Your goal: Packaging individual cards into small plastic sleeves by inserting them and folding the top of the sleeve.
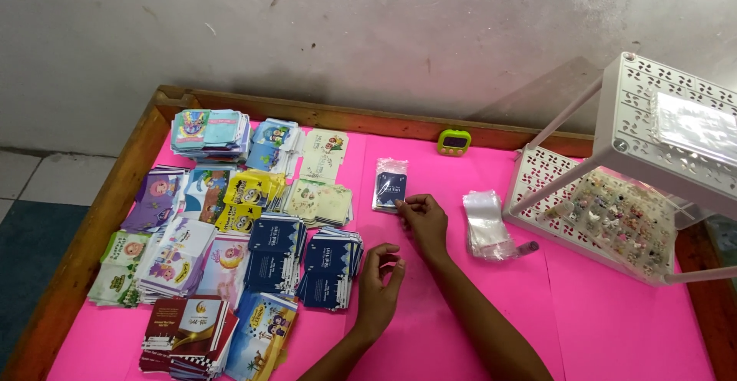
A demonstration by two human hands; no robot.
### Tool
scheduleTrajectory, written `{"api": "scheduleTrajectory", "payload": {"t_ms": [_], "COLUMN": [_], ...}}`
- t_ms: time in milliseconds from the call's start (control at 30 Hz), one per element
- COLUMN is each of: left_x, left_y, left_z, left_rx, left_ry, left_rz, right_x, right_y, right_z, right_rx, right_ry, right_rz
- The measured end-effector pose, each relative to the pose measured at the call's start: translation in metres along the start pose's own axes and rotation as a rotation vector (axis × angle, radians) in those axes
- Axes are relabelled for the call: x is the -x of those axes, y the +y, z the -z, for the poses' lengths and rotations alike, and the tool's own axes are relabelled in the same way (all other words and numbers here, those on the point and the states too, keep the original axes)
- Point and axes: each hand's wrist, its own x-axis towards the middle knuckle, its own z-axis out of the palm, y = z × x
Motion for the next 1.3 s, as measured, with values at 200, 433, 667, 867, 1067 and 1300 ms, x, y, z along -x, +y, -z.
{"api": "scheduleTrajectory", "payload": {"t_ms": [200, 433, 667, 867, 1067, 1300], "left_x": [-0.001, -0.001, -0.001, -0.002, -0.003, -0.004], "left_y": [0.004, -0.004, -0.002, -0.002, -0.003, -0.011], "left_z": [0.001, 0.000, 0.000, 0.001, 0.000, 0.001], "left_rx": [-0.013, -0.022, -0.028, -0.021, -0.033, -0.024], "left_ry": [-0.001, 0.004, -0.002, -0.004, -0.007, -0.004], "left_rz": [0.024, 0.013, 0.021, 0.021, 0.009, -0.001], "right_x": [-0.002, -0.001, -0.004, 0.000, 0.001, 0.006], "right_y": [0.001, -0.002, -0.001, -0.009, -0.005, -0.008], "right_z": [0.005, 0.006, 0.006, 0.007, 0.009, 0.010], "right_rx": [0.014, 0.041, 0.052, 0.116, 0.144, 0.142], "right_ry": [-0.043, -0.034, -0.032, -0.041, -0.056, -0.047], "right_rz": [-0.015, -0.033, -0.050, -0.063, -0.025, -0.030]}}
